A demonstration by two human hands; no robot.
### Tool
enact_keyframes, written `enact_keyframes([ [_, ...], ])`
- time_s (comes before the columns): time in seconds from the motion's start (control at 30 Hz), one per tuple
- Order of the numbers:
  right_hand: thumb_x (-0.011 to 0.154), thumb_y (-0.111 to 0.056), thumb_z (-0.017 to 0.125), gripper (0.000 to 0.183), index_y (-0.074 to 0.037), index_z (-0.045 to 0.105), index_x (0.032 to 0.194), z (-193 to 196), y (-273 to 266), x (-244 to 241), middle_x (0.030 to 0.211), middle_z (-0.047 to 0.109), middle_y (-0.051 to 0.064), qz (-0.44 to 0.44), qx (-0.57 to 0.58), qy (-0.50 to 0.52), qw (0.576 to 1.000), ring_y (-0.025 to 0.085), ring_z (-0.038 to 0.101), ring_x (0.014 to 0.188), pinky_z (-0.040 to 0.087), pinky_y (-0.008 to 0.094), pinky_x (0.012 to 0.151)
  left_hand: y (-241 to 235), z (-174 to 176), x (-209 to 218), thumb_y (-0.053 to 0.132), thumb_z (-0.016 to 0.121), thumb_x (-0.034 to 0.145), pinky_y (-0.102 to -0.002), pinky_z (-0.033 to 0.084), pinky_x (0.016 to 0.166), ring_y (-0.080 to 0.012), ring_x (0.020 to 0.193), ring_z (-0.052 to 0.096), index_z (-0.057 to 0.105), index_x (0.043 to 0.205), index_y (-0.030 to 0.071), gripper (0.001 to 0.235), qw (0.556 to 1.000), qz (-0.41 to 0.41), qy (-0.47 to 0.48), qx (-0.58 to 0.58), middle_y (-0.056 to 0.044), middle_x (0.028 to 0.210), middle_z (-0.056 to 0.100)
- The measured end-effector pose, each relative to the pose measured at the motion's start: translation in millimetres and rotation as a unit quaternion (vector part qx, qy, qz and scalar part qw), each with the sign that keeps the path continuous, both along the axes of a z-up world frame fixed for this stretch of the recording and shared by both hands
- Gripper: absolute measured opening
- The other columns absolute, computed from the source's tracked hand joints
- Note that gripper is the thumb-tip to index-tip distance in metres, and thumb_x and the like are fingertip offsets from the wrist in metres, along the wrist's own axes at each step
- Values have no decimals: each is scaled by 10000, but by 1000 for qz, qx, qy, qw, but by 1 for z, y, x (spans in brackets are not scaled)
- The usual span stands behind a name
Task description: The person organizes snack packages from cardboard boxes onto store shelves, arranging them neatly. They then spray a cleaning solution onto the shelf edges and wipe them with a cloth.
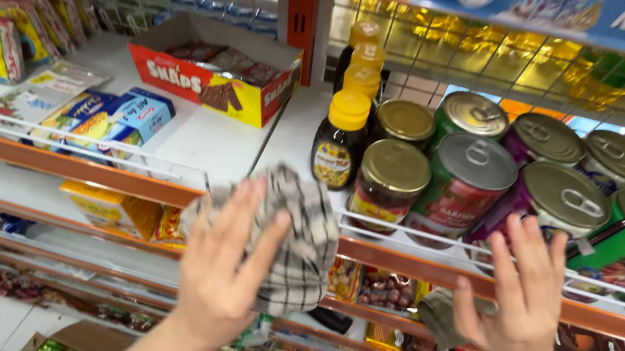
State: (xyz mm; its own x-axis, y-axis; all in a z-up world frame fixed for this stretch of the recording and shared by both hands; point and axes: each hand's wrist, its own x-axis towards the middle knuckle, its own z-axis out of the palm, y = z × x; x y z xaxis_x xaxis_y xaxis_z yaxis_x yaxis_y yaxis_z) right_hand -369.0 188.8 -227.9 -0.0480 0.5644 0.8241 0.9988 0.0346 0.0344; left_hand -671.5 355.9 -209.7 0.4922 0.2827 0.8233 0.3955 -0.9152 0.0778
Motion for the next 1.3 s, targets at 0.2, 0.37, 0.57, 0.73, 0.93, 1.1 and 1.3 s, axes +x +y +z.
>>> enact_keyframes([
  [0.2, 851, -130, 702, 617, 81, 516, 1400, -62, -12, 2, 1496, 485, 296, -4, 4, 8, 1000, 464, 435, 1457, 267, 640, 1265, 25, -109, 24, 416, 697, 772, -685, 165, 1182, -454, 1498, 262, 589, 1462, 216, 727, 999, 9, 22, -23, -334, 1573, 336],
  [0.37, 868, -133, 679, 601, 83, 522, 1406, -73, -19, 2, 1524, 473, 294, -22, 10, 56, 998, 472, 420, 1486, 268, 629, 1284, 23, -155, 68, 634, 604, 927, -687, 67, 1207, -415, 1548, 186, 559, 1525, 222, 728, 998, 39, -36, 41, -268, 1633, 286],
  [0.57, 889, -144, 683, 597, 85, 529, 1419, -83, -8, -3, 1536, 475, 284, -20, 6, 74, 997, 469, 417, 1500, 242, 618, 1298, 37, -185, 74, 234, 558, 961, -674, 81, 1283, -365, 1582, 237, 637, 1470, 301, 519, 990, 65, -25, 125, -156, 1641, 357],
  [0.73, 936, -199, 672, 606, 98, 531, 1446, -93, 3, -4, 1547, 478, 296, -53, 1, 51, 997, 468, 401, 1503, 202, 603, 1294, 49, -200, 44, 330, 574, 988, -660, 117, 1266, -398, 1534, 310, 641, 1435, 208, 468, 994, 60, -48, 83, -207, 1581, 443],
  [0.93, 992, -188, 622, 562, 107, 523, 1459, -98, 9, -4, 1531, 520, 285, -63, 27, 46, 997, 450, 435, 1495, 230, 594, 1284, 34, -221, 36, 275, 569, 1089, -685, 149, 1269, -430, 1555, 305, 605, 1465, 246, 379, 991, 15, -118, 66, -268, 1580, 412],
  [1.1, 1000, -165, 581, 527, 106, 526, 1449, -93, 10, -7, 1501, 542, 290, -48, 35, 66, 996, 453, 455, 1479, 239, 586, 1286, 23, -179, 79, 402, 446, 1155, -646, 23, 1261, -399, 1579, 124, 514, 1546, 394, 396, 996, 42, -24, 75, -212, 1671, 281],
  [1.3, 1089, -199, 478, 460, 67, 497, 1464, -87, 5, -10, 1468, 596, 264, 32, 86, 153, 984, 466, 533, 1466, 309, 544, 1279, -35, -120, 143, 378, 446, 1196, -599, -11, 1302, -216, 1618, 219, 526, 1598, 310, 416, 976, -43, 92, 193, 3, 1737, 299],
])
